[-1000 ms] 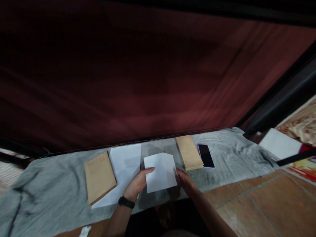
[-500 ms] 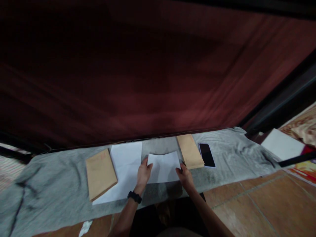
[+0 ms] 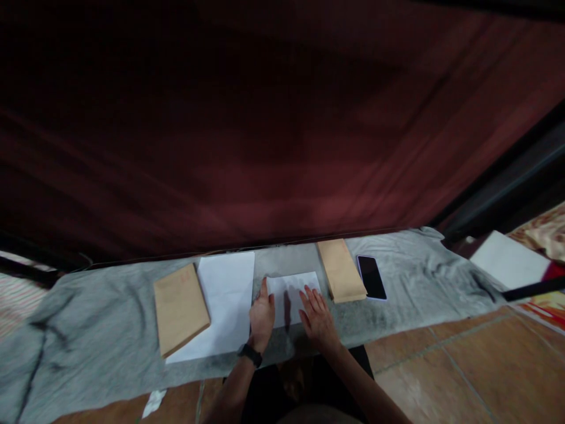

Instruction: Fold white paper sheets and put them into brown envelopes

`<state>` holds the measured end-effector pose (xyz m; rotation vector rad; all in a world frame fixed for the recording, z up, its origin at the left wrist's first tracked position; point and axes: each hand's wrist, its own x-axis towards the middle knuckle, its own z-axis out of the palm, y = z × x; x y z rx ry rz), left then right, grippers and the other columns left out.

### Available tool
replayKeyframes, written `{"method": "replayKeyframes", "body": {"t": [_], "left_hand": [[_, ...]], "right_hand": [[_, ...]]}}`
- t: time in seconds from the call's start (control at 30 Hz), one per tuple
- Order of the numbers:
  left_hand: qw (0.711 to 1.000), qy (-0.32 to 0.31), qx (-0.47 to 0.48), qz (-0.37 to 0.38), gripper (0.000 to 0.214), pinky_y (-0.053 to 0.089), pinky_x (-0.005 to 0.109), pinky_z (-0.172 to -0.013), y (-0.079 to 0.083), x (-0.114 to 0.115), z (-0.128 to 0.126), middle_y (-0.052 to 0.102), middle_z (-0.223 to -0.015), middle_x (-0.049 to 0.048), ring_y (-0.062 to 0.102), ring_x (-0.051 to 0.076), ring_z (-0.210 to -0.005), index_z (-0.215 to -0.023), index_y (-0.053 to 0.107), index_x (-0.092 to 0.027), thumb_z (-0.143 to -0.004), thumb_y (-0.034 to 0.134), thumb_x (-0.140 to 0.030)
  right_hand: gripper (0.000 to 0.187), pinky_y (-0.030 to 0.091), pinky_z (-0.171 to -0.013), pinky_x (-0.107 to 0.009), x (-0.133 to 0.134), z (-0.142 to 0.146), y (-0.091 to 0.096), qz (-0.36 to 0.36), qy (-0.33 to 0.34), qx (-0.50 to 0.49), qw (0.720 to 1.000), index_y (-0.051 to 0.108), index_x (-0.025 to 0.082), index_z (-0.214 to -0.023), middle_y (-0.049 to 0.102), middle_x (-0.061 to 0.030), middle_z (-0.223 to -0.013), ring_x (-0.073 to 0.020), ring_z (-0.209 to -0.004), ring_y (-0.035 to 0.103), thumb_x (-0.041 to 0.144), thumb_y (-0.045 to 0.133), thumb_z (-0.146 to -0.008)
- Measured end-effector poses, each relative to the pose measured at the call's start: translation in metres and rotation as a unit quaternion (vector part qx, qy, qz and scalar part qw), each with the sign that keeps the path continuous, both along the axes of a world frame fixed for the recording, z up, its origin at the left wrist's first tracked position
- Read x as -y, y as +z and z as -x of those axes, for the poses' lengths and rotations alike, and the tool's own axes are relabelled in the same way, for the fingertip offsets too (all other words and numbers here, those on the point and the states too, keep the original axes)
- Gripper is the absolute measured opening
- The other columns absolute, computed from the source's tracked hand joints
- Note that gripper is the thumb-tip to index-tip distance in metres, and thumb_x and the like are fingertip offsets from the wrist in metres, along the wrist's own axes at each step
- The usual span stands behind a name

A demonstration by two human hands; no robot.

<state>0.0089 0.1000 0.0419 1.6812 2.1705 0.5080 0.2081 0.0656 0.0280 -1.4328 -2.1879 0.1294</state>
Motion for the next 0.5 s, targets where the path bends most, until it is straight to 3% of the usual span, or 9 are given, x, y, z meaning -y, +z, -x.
{"method": "replayKeyframes", "body": {"t": [0.17, 0.27, 0.4, 0.5], "left_hand": [[0.994, -0.004, -0.053, -0.092, 0.056, 0.05, 0.043, -0.095, 0.004, 0.004, -0.002, 0.062, -0.13, 0.0201, 0.065, 0.03, -0.111, -0.153, 0.032, -0.013, -0.098, 0.038, -0.021], [0.983, -0.07, -0.077, -0.153, 0.053, 0.041, 0.05, -0.109, 0.003, 0.014, -0.014, 0.051, -0.145, 0.0198, 0.048, 0.032, -0.135, -0.151, 0.037, -0.014, -0.099, 0.038, -0.022], [0.965, -0.205, -0.064, -0.153, 0.054, 0.03, 0.051, -0.12, -0.012, 0.029, -0.037, 0.036, -0.16, 0.0143, 0.028, 0.028, -0.149, -0.153, 0.035, -0.015, -0.1, 0.036, -0.029], [0.965, -0.215, -0.071, -0.13, 0.056, 0.029, 0.051, -0.12, -0.026, 0.031, -0.045, 0.035, -0.16, 0.0136, 0.029, 0.026, -0.149, -0.155, 0.03, -0.014, -0.1, 0.031, -0.024]], "right_hand": [[0.051, 0.035, -0.116, -0.053, -0.004, 0.008, -0.019, 0.004, 0.012, 0.023, 1.0, 0.039, 0.021, -0.152, 0.041, -0.0116, -0.156, -0.0295, -0.144, 0.037, 0.026, 0.042, -0.101], [0.05, 0.035, -0.116, -0.054, -0.004, 0.005, -0.028, 0.0, 0.013, 0.02, 1.0, 0.043, 0.019, -0.15, 0.042, -0.0134, -0.155, -0.03, -0.143, 0.039, 0.027, 0.042, -0.101], [0.051, 0.037, -0.116, -0.052, -0.009, 0.005, -0.032, 0.0, 0.02, -0.025, 0.999, 0.037, 0.018, -0.153, 0.045, -0.0129, -0.154, -0.0262, -0.144, 0.039, 0.022, 0.034, -0.101], [0.05, 0.041, -0.114, -0.049, -0.02, 0.012, -0.029, 0.011, 0.019, -0.075, 0.997, 0.036, 0.019, -0.153, 0.046, -0.0113, -0.153, -0.0229, -0.143, 0.04, 0.025, 0.03, -0.104]]}}
